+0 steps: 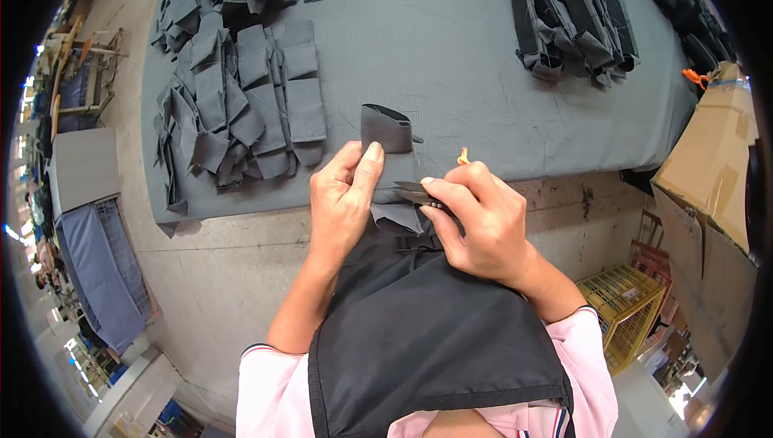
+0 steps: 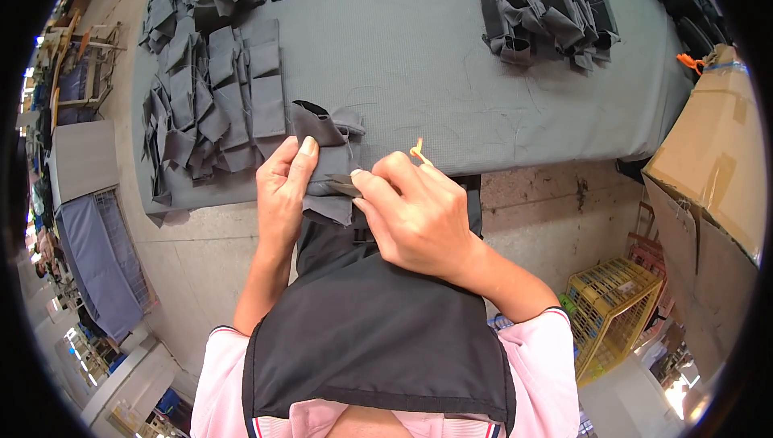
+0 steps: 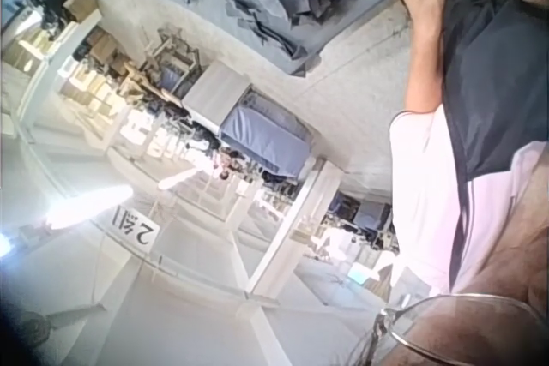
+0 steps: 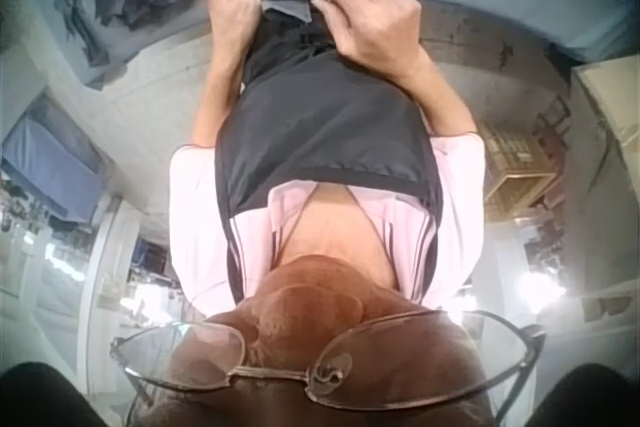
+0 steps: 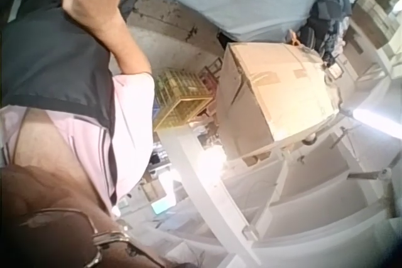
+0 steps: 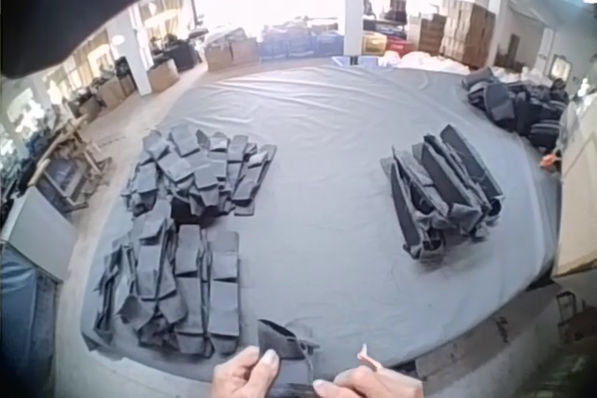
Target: The recorder is using snips to trim excess threads or material from small black fabric parts and then sorting them into piles.
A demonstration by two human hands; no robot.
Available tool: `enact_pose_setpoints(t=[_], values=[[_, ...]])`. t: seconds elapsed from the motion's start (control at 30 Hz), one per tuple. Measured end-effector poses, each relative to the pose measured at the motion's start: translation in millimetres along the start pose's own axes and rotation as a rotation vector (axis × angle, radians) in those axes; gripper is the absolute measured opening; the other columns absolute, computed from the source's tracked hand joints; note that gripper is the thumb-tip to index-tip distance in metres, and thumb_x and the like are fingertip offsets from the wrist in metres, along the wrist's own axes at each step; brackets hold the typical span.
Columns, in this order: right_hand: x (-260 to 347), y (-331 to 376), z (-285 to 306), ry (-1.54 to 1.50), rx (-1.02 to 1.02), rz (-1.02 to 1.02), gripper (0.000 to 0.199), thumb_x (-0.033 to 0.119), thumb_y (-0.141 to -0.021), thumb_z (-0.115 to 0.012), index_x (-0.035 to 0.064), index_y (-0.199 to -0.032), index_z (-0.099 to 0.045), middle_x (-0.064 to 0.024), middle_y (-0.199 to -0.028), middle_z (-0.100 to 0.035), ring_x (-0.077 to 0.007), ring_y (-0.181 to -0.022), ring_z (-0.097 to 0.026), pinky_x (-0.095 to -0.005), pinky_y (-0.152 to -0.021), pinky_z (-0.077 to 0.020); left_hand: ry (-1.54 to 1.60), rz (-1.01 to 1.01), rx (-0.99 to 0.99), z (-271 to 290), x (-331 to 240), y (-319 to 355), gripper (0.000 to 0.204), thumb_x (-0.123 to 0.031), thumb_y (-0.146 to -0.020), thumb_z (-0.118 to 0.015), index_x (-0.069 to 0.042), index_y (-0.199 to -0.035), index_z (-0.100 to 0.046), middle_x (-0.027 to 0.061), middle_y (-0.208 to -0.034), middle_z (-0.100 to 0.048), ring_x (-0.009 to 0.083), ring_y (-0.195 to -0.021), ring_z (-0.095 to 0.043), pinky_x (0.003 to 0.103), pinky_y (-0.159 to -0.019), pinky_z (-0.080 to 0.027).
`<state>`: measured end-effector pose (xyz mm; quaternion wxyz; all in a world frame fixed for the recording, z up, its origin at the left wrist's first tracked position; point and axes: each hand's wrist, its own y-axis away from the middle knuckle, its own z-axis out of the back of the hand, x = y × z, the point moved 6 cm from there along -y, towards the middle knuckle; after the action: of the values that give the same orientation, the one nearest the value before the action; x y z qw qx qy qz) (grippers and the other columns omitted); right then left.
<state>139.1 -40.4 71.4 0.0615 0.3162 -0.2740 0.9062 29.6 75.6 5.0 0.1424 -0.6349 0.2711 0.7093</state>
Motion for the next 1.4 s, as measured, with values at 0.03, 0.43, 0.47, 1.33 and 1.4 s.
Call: enact_pose_setpoints(t=[0.03, 0.43, 0.47, 1.33, 1.4], values=[[1.4, -0.9, -3.2, 0.050, 0.051, 0.022, 0.032, 0.002, -0.062, -0.074, 0.0027, -0.092, -0.062, -0.0056, -0.074, -0.053, -0.0202, -0.054, -0.051, -0.0319, -0.052, -0.0442, -0.004, 0.003, 0.009, 0.0, 0.4, 0.2, 0.021, -0.018, -0.092, -0.057, 0.001, -0.082, -0.057, -0.0071, -0.065, -0.044, 0.0017, -0.060, -0.033, 0.020, -0.051, -0.029], [-33.7, 11.5, -25.4, -0.984, 0.191, -0.623, 0.024, 0.004, -0.072, -0.069, 0.0022, -0.093, -0.057, -0.0082, -0.079, -0.051, -0.0153, -0.055, -0.051, -0.0228, -0.051, -0.0418, 0.038, 0.013, 0.021, -1.3, -0.5, 2.6, 0.023, -0.019, -0.092, -0.057, 0.001, -0.081, -0.055, -0.0068, -0.068, -0.046, 0.0015, -0.062, -0.035, 0.019, -0.053, -0.030], [-35.5, 22.5, -37.3, -1.505, 0.191, -0.950, 0.024, 0.003, -0.072, -0.069, 0.0018, -0.094, -0.057, -0.0089, -0.079, -0.052, -0.0154, -0.055, -0.051, -0.0220, -0.050, -0.0428, 0.038, 0.013, 0.023, -1.4, 0.8, 2.4, 0.023, -0.019, -0.092, -0.057, 0.001, -0.081, -0.055, -0.0068, -0.068, -0.046, 0.0015, -0.062, -0.035, 0.019, -0.053, -0.030], [-2.4, 9.2, 3.3, -0.134, -0.031, -0.010, 0.027, 0.003, -0.065, -0.072, 0.0033, -0.090, -0.061, -0.0052, -0.074, -0.052, -0.0187, -0.051, -0.049, -0.0267, -0.049, -0.0422, 0.236, 0.069, 0.109, -6.1, 0.4, 3.5, 0.020, -0.018, -0.092, -0.057, -0.003, -0.079, -0.054, -0.0070, -0.071, -0.045, 0.0004, -0.065, -0.034, 0.019, -0.053, -0.027], [-14.2, 12.6, 11.4, -0.352, -0.085, -0.180, 0.029, -0.001, -0.069, -0.071, 0.0022, -0.096, -0.060, -0.0057, -0.078, -0.053, -0.0149, -0.060, -0.050, -0.0254, -0.058, -0.0438, 0.339, 0.185, 0.166, -6.4, -2.5, -0.4, 0.017, -0.016, -0.093, -0.054, -0.004, -0.081, -0.055, -0.0058, -0.074, -0.049, 0.0009, -0.069, -0.042, 0.018, -0.058, -0.033]])
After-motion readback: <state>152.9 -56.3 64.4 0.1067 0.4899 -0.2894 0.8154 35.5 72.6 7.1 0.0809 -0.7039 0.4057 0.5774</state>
